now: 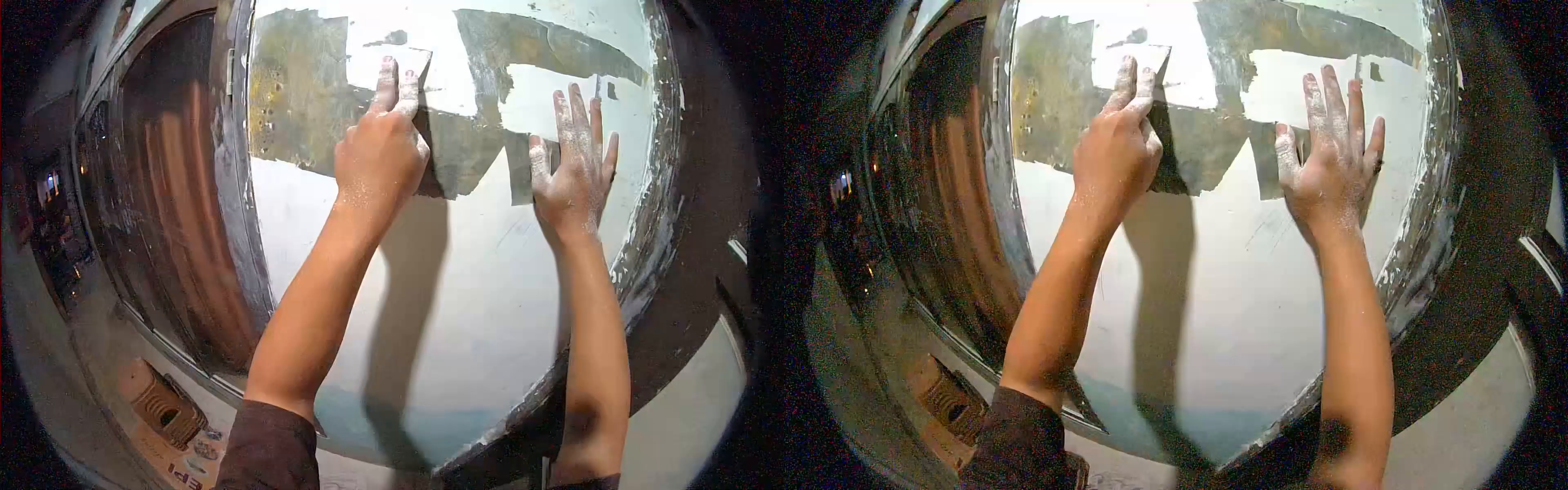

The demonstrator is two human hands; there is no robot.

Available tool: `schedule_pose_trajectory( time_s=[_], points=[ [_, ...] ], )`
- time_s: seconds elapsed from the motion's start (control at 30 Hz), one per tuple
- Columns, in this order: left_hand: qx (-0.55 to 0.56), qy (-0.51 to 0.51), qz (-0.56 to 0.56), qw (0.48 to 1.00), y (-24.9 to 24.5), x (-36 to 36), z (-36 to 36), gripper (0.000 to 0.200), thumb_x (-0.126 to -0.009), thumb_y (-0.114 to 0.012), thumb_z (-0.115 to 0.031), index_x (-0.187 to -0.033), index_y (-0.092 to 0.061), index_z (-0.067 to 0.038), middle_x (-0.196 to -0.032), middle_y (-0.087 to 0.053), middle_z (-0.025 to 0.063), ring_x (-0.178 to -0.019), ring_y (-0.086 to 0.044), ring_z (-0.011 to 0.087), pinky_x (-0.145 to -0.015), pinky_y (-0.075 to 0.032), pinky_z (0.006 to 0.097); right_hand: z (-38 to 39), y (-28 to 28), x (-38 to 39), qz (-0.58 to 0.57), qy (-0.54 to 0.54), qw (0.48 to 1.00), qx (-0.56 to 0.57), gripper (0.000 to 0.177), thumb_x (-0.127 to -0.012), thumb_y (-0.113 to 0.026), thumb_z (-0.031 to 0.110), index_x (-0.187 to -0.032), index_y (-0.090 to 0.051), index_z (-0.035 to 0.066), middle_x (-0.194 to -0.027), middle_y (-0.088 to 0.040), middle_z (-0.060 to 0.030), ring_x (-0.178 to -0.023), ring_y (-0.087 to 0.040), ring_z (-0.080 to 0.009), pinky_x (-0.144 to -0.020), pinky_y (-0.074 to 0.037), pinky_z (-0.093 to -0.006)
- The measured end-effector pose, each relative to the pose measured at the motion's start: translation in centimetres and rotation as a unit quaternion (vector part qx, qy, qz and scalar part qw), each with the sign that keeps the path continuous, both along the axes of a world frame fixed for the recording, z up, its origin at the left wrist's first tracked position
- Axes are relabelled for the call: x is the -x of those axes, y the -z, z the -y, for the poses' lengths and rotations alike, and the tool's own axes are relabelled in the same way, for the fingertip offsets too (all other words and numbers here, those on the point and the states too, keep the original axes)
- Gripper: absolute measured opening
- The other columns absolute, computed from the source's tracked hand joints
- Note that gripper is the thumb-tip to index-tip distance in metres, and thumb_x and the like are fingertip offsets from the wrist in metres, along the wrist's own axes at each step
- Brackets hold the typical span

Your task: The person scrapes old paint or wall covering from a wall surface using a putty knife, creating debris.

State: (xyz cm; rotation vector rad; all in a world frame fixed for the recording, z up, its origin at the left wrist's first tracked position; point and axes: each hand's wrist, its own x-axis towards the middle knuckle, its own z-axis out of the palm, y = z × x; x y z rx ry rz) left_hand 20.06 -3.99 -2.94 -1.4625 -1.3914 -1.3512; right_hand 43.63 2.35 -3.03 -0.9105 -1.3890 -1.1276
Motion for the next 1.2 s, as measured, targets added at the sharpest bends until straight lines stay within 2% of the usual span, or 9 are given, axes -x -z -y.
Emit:
schedule_pose_trajectory(
  time_s=[0.07, 0.2, 0.4, 0.6, 0.73, 0.8, 0.93, 1.03, 1.2],
  points=[
    [0.000, 0.008, 0.004, 1.000, 0.8, -0.1, 0.1, 0.060, -0.089, -0.052, -0.007, -0.149, -0.059, -0.015, -0.166, -0.041, 0.0023, -0.110, -0.071, 0.0380, -0.089, -0.059, 0.0472, -0.1, 0.0, -0.1, -0.001, 0.025, 1.000, 0.000, 0.064, -0.103, -0.054, 0.044, -0.161, -0.042, 0.021, -0.171, -0.031, 0.0029, -0.161, -0.018, -0.0240, -0.129, -0.012, -0.0567],
    [0.010, 0.023, -0.004, 1.000, 4.3, -0.2, 0.4, 0.077, -0.079, -0.063, -0.005, -0.154, -0.053, -0.017, -0.169, -0.036, 0.0044, -0.112, -0.071, 0.0353, -0.088, -0.061, 0.0453, 0.0, 0.0, 0.0, -0.005, 0.015, 1.000, 0.009, 0.063, -0.103, -0.055, 0.043, -0.161, -0.042, 0.022, -0.172, -0.031, 0.0026, -0.161, -0.018, -0.0226, -0.129, -0.009, -0.0559],
    [0.008, 0.001, -0.003, 1.000, -1.1, -0.9, 0.2, 0.062, -0.087, -0.052, -0.006, -0.148, -0.059, -0.015, -0.163, -0.044, 0.0115, -0.109, -0.071, 0.0405, -0.091, -0.059, 0.0476, -0.1, 0.0, -0.1, -0.001, 0.005, 1.000, 0.002, 0.060, -0.104, -0.054, 0.039, -0.160, -0.043, 0.021, -0.170, -0.034, 0.0025, -0.161, -0.019, -0.0229, -0.130, -0.007, -0.0551],
    [-0.006, 0.034, 0.005, 0.999, 3.5, -1.2, 0.1, 0.069, -0.083, -0.058, -0.004, -0.151, -0.057, -0.017, -0.166, -0.039, 0.0094, -0.117, -0.069, 0.0400, -0.092, -0.060, 0.0469, 0.3, 0.1, 0.0, -0.002, 0.006, 1.000, 0.009, 0.061, -0.104, -0.055, 0.038, -0.160, -0.043, 0.019, -0.170, -0.034, 0.0015, -0.161, -0.019, -0.0231, -0.130, -0.007, -0.0541],
    [0.006, 0.025, -0.004, 1.000, 0.4, -1.7, 0.6, 0.067, -0.084, -0.057, -0.003, -0.150, -0.058, -0.018, -0.166, -0.040, 0.0091, -0.116, -0.069, 0.0408, -0.097, -0.057, 0.0483, 0.0, 0.0, -0.1, -0.003, 0.013, 1.000, 0.005, 0.062, -0.103, -0.056, 0.039, -0.161, -0.042, 0.022, -0.171, -0.033, 0.0029, -0.161, -0.020, -0.0232, -0.130, -0.008, -0.0537],
    [0.105, -0.004, 0.025, 0.994, -2.3, -2.1, 1.2, 0.065, -0.085, -0.057, -0.004, -0.149, -0.058, -0.018, -0.166, -0.040, 0.0075, -0.115, -0.069, 0.0407, -0.098, -0.057, 0.0477, 0.0, 0.1, -0.2, -0.003, 0.005, 1.000, 0.007, 0.062, -0.103, -0.055, 0.040, -0.161, -0.042, 0.022, -0.171, -0.033, 0.0030, -0.161, -0.019, -0.0232, -0.130, -0.008, -0.0537],
    [-0.023, 0.036, 0.009, 0.999, 1.1, -2.1, -0.2, 0.065, -0.086, -0.059, -0.006, -0.149, -0.059, -0.019, -0.167, -0.038, 0.0070, -0.114, -0.069, 0.0399, -0.095, -0.058, 0.0488, 0.2, 0.1, -0.2, -0.007, -0.001, 1.000, 0.009, 0.063, -0.103, -0.056, 0.041, -0.162, -0.041, 0.023, -0.171, -0.032, 0.0035, -0.161, -0.019, -0.0229, -0.130, -0.008, -0.0541],
    [0.022, 0.026, 0.007, 0.999, 3.7, -2.3, -0.3, 0.067, -0.083, -0.061, -0.006, -0.149, -0.059, -0.019, -0.169, -0.035, 0.0076, -0.108, -0.071, 0.0413, -0.090, -0.059, 0.0509, 0.2, 0.3, -0.2, -0.007, 0.007, 1.000, 0.013, 0.063, -0.102, -0.056, 0.040, -0.161, -0.042, 0.023, -0.171, -0.032, 0.0038, -0.161, -0.019, -0.0220, -0.130, -0.008, -0.0532],
    [-0.002, 0.014, 0.002, 1.000, -1.2, -2.6, 0.0, 0.058, -0.083, -0.061, -0.008, -0.141, -0.066, -0.017, -0.166, -0.039, 0.0099, -0.105, -0.071, 0.0436, -0.089, -0.059, 0.0523, 0.0, 0.1, -0.2, -0.009, -0.005, 1.000, 0.000, 0.061, -0.102, -0.057, 0.039, -0.159, -0.045, 0.021, -0.170, -0.035, 0.0031, -0.160, -0.022, -0.0222, -0.130, -0.010, -0.0526]
  ],
)
